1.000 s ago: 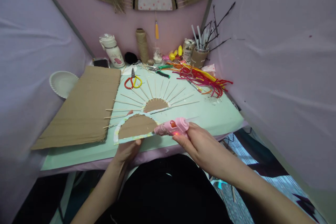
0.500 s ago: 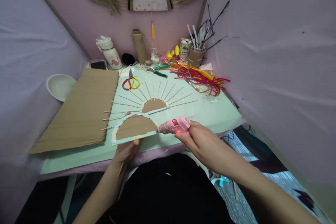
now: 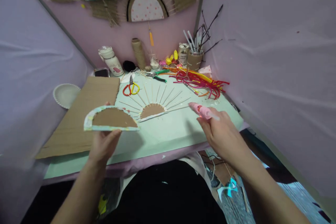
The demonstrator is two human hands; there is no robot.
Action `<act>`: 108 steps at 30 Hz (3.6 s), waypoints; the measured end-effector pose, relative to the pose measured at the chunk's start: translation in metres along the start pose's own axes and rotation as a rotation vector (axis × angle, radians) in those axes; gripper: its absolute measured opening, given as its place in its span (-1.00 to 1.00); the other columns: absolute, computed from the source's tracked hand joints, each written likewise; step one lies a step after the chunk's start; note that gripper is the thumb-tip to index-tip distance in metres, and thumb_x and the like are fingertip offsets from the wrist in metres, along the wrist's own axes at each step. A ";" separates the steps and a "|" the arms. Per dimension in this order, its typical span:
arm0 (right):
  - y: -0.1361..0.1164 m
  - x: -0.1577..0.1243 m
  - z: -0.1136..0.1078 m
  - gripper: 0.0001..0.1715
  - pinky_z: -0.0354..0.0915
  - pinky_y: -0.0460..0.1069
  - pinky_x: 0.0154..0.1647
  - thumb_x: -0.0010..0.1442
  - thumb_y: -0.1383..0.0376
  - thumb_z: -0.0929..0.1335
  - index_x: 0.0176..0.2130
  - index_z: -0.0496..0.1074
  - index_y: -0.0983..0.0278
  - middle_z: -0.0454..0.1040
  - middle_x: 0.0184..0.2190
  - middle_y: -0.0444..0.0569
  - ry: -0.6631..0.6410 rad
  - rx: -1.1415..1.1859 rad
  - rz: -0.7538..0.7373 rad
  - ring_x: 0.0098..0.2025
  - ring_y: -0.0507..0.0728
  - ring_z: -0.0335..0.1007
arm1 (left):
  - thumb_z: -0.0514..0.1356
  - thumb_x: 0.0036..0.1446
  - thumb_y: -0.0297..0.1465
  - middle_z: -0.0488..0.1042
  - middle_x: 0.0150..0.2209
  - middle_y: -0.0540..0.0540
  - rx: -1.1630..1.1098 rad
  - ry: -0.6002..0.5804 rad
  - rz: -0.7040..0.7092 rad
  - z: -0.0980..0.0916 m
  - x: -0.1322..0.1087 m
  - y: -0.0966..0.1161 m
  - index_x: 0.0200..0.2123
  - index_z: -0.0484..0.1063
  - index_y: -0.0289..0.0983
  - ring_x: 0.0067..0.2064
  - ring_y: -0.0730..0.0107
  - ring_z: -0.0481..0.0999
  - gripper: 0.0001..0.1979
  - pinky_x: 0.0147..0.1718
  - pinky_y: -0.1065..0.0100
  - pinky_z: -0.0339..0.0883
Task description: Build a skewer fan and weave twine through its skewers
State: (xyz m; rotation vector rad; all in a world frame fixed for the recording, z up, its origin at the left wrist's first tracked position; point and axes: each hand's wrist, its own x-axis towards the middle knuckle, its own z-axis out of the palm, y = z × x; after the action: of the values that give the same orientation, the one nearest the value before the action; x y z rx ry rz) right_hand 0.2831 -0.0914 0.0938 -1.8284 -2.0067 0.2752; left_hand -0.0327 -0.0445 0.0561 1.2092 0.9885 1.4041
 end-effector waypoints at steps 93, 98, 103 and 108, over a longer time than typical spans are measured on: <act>0.015 0.092 0.123 -0.88 0.09 0.05 -0.13 0.21 0.37 0.31 -0.29 0.47 0.25 0.48 -0.29 0.01 0.120 -0.044 -0.152 -0.17 0.19 0.28 | 0.24 -0.21 0.04 0.31 0.04 -0.38 1.897 -0.789 -0.261 0.103 0.116 -0.019 0.08 0.26 -0.31 0.00 -0.13 0.39 -0.19 -0.15 0.09 0.35; 0.014 0.091 0.123 -0.88 0.08 0.05 -0.12 0.22 0.36 0.31 -0.29 0.46 0.25 0.48 -0.29 0.00 0.122 -0.054 -0.152 -0.17 0.19 0.28 | 0.22 -0.17 0.02 0.30 0.03 -0.40 1.887 -0.794 -0.261 0.103 0.116 -0.017 0.08 0.26 -0.32 0.00 -0.15 0.39 -0.20 -0.15 0.08 0.35; 0.014 0.091 0.123 -0.86 0.08 0.05 -0.13 0.22 0.37 0.29 -0.30 0.46 0.25 0.48 -0.28 0.00 0.126 -0.044 -0.150 -0.17 0.18 0.28 | 0.22 -0.17 0.03 0.29 0.05 -0.37 1.874 -0.791 -0.275 0.101 0.116 -0.017 0.11 0.24 -0.26 0.02 -0.15 0.38 -0.20 -0.15 0.08 0.35; 0.014 0.091 0.123 -0.86 0.08 0.06 -0.13 0.22 0.37 0.29 -0.30 0.46 0.25 0.48 -0.28 0.01 0.132 -0.040 -0.153 -0.18 0.19 0.29 | 0.22 -0.18 0.06 0.28 0.06 -0.36 1.859 -0.779 -0.271 0.098 0.115 -0.020 0.13 0.21 -0.24 0.03 -0.15 0.35 -0.17 -0.15 0.07 0.35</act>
State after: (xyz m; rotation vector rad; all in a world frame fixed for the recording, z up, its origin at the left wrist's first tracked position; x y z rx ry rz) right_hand 0.2380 0.0155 -0.0071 -1.6585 -2.0592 0.0683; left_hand 0.0663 0.0701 0.0729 2.3800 1.6834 -0.6954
